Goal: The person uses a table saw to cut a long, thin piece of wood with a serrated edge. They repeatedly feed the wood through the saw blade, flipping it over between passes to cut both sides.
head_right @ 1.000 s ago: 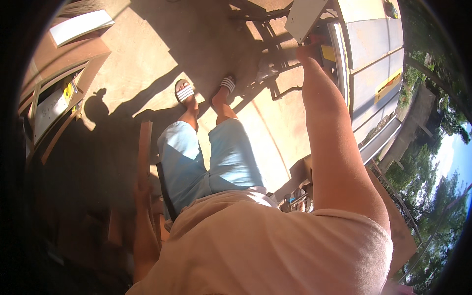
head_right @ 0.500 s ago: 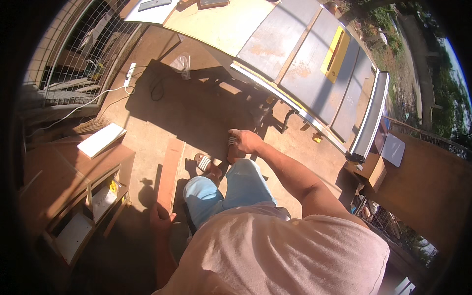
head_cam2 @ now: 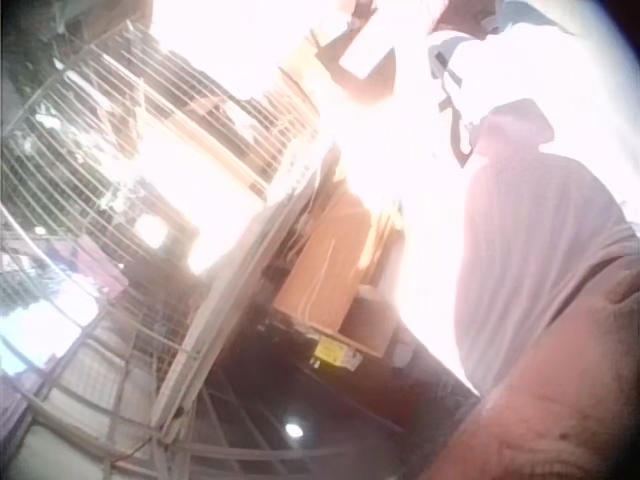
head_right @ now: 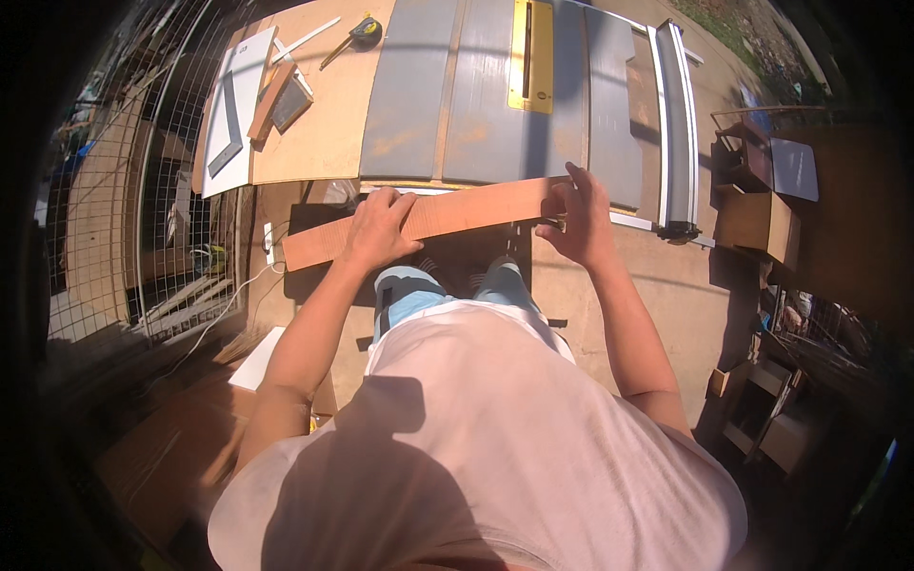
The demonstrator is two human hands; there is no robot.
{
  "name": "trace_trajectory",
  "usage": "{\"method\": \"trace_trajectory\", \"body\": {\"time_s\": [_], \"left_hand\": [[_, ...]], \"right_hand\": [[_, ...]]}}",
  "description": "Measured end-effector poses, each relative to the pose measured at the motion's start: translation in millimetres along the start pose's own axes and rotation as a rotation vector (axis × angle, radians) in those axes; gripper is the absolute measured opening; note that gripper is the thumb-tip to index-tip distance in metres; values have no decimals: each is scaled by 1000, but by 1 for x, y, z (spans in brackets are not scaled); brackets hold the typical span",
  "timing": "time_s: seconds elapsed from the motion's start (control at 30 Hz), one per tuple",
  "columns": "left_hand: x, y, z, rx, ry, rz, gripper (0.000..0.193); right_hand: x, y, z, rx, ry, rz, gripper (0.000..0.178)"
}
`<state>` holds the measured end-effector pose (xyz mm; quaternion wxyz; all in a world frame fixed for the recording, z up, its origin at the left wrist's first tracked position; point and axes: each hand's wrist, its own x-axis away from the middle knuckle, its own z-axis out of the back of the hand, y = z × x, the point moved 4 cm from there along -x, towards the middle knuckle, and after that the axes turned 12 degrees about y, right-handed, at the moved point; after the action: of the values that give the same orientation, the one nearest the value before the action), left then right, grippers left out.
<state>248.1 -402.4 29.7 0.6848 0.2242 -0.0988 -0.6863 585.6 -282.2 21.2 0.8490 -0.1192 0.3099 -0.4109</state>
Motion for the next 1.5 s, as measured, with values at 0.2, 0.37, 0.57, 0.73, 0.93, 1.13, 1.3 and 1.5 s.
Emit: {"method": "trace_trajectory", "body": {"time_s": [0.2, 0.37, 0.57, 0.73, 0.93, 1.13, 1.3, 1.5], "left_hand": [[-146, -11, -74, -22, -96, -183, 75], [-181, -29, -94, -58, -231, -168, 86], [-258, -158, -75, -376, 218, 29, 80], [-321, -280, -47, -560, 195, 44, 66], [-353, -317, -28, -723, 238, 60, 37], [-322, -321, -31, -431, 98, 8, 68], [-268, -187, -41, -211, -299, -102, 99], [-289, -223, -80, -73, -149, -108, 91]], "right_hand": [[-72, 67, -22, 267, -168, 5, 74], [-82, 106, -45, 135, -307, -213, 70], [-84, 130, -68, 152, -291, -53, 78], [-98, 142, -77, 134, -241, -41, 72], [-129, 172, -68, 171, -190, -2, 71], [-182, 186, -104, 208, -193, 48, 69], [-188, 180, -108, 204, -202, -14, 74], [-220, 198, -120, 279, -404, -109, 76]]}}
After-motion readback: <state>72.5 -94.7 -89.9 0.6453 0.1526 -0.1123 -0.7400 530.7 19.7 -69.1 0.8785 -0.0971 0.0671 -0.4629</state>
